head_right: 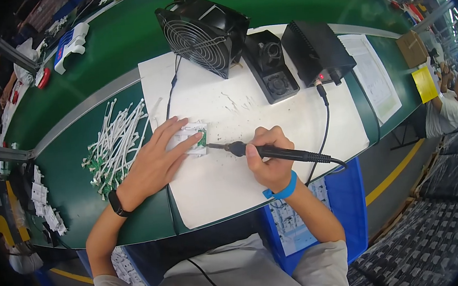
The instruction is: Soldering wires onto small circuit boards at an industrial assembly line station.
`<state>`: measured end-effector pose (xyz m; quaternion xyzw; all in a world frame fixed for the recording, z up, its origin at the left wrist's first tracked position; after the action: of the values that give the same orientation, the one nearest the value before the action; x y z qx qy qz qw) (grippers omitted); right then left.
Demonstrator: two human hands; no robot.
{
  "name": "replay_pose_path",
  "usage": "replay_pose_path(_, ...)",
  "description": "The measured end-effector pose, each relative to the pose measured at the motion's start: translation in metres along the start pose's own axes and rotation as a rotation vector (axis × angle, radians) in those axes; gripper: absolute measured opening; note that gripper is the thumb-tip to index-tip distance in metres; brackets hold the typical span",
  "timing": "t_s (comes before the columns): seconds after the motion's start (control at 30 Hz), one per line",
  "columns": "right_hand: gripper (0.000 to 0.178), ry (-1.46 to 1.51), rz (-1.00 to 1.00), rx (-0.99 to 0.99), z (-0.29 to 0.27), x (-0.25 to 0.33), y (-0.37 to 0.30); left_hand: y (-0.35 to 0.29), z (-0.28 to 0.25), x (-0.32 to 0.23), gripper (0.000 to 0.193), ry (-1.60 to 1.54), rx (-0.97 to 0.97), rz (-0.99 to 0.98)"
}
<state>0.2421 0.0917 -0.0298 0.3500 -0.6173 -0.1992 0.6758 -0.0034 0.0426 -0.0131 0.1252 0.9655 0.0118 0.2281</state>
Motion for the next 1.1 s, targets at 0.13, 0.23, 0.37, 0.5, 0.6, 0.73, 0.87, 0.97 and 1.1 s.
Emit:
replay_pose_path(0.13,0.019,-0.028,-0.006,0.033,0.001,0.002,0.000,0.000,0.000,0.001,0.056,0.077,-0.046,0.043)
replay_pose_path(0.23,0.021,-0.005,0.036,0.000,0.002,0.002,0.002,0.000,0.000,0.001,0.056,0.085,-0.050,0.046)
replay_pose_path(0.37,0.023,-0.013,0.099,-0.028,0.002,0.000,0.001,0.000,0.001,0.002,0.055,0.094,-0.056,0.048)
replay_pose_path(0.5,0.023,-0.026,0.173,-0.064,0.002,-0.002,0.001,-0.001,0.001,0.001,0.055,0.095,-0.072,0.056)
replay_pose_path(0.6,0.024,0.007,0.175,-0.072,0.002,-0.002,0.001,-0.001,0.000,0.001,0.055,0.099,-0.075,0.056)
replay_pose_path(0.73,0.021,0.003,0.151,-0.074,0.003,-0.001,0.003,-0.001,-0.001,-0.001,0.055,0.044,-0.053,0.030)
replay_pose_path(0.87,0.015,-0.083,0.049,-0.279,-0.008,0.001,0.006,-0.002,0.000,-0.005,0.057,0.088,-0.076,0.039)
replay_pose_path(0.97,0.013,-0.164,0.012,-0.326,-0.009,0.004,0.010,0.001,0.000,-0.012,0.057,0.151,-0.120,0.027)
replay_pose_path(1.1,0.010,-0.316,-0.057,-0.418,-0.018,0.005,0.011,0.012,0.007,-0.024,0.051,0.248,-0.218,0.020)
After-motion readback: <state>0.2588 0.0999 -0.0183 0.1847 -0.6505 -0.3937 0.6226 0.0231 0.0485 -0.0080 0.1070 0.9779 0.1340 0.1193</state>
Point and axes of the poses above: each hand's wrist, its own y-axis towards the middle knuckle, its own z-axis out of the palm, x = y × z, the point moved 4 cm from there along y, towards the middle knuckle, and after that the axes turned 13 degrees about -z, right-handed, at the moved point
